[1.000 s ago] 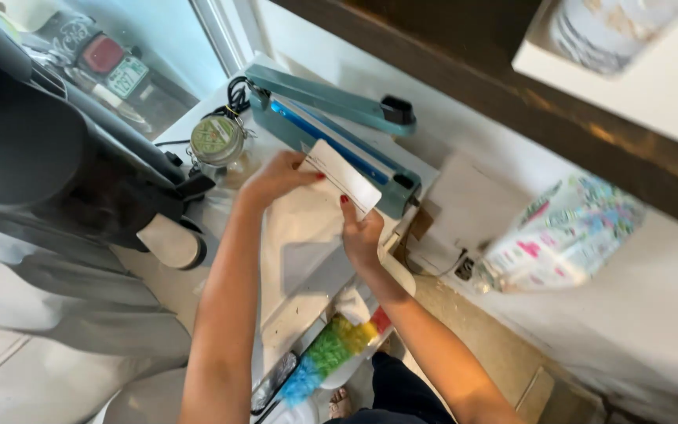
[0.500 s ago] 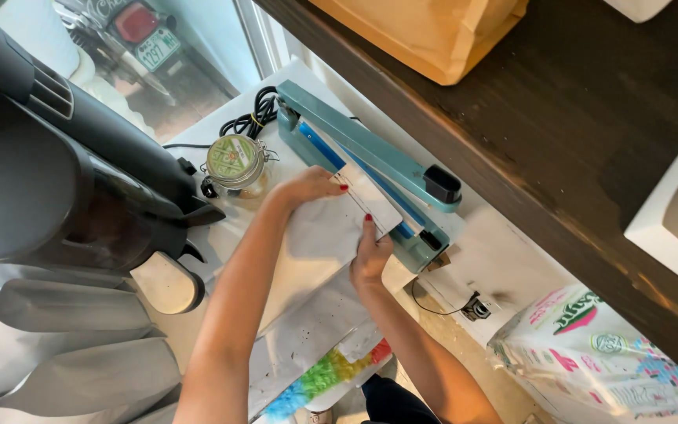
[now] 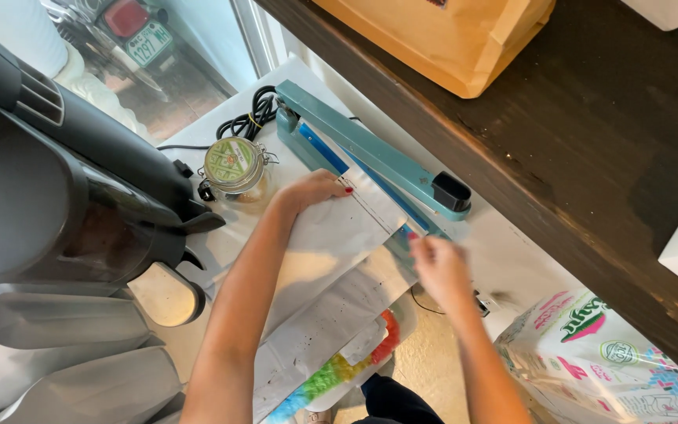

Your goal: The person repeatedly scoops dark granular material into white pouches, folds the tops, and seals them using a handheld impulse sealer. Sealed pouches are stacked on the table while the process continues.

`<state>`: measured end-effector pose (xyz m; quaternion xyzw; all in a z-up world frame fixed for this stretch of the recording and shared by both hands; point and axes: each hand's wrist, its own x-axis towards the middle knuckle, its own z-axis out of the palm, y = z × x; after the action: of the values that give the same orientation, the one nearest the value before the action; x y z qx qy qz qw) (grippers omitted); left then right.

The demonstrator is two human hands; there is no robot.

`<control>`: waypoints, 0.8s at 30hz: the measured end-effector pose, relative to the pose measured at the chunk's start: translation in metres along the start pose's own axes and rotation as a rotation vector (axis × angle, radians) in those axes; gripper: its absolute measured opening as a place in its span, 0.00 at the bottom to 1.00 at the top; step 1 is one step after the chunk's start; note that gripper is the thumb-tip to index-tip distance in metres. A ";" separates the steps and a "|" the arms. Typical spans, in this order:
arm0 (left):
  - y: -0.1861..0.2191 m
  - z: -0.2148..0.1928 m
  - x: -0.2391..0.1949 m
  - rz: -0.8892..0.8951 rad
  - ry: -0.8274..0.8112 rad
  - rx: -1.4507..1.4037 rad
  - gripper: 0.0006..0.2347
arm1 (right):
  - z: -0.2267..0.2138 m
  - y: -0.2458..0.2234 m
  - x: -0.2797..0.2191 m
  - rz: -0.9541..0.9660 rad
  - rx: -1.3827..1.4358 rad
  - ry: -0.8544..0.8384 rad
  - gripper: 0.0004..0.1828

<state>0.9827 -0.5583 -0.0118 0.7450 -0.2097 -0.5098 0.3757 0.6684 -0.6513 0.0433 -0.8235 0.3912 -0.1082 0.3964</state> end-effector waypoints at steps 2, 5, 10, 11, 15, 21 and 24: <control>-0.002 0.002 0.004 -0.003 0.006 -0.020 0.14 | -0.031 0.008 0.011 -0.085 -0.083 0.181 0.17; -0.001 -0.002 0.005 -0.003 0.008 -0.035 0.13 | -0.081 -0.039 0.014 -0.251 -0.118 0.378 0.14; 0.001 -0.002 0.006 -0.020 -0.005 -0.023 0.15 | -0.123 -0.125 0.017 -0.331 -0.124 0.224 0.21; 0.005 -0.002 0.003 -0.022 0.003 -0.023 0.15 | -0.124 -0.137 0.021 -0.335 -0.160 0.094 0.27; 0.008 0.002 -0.005 -0.034 -0.007 -0.034 0.16 | -0.091 -0.145 0.056 -0.370 -0.098 -0.248 0.32; 0.003 0.001 0.003 -0.010 0.033 0.008 0.17 | -0.093 -0.133 0.079 -0.358 -0.277 -0.526 0.31; 0.002 0.004 0.005 -0.014 0.037 -0.001 0.16 | -0.092 -0.146 0.066 -0.242 -0.313 -0.618 0.33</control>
<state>0.9813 -0.5642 -0.0141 0.7555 -0.1973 -0.4989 0.3761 0.7490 -0.6966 0.2029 -0.9082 0.1648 0.1607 0.3496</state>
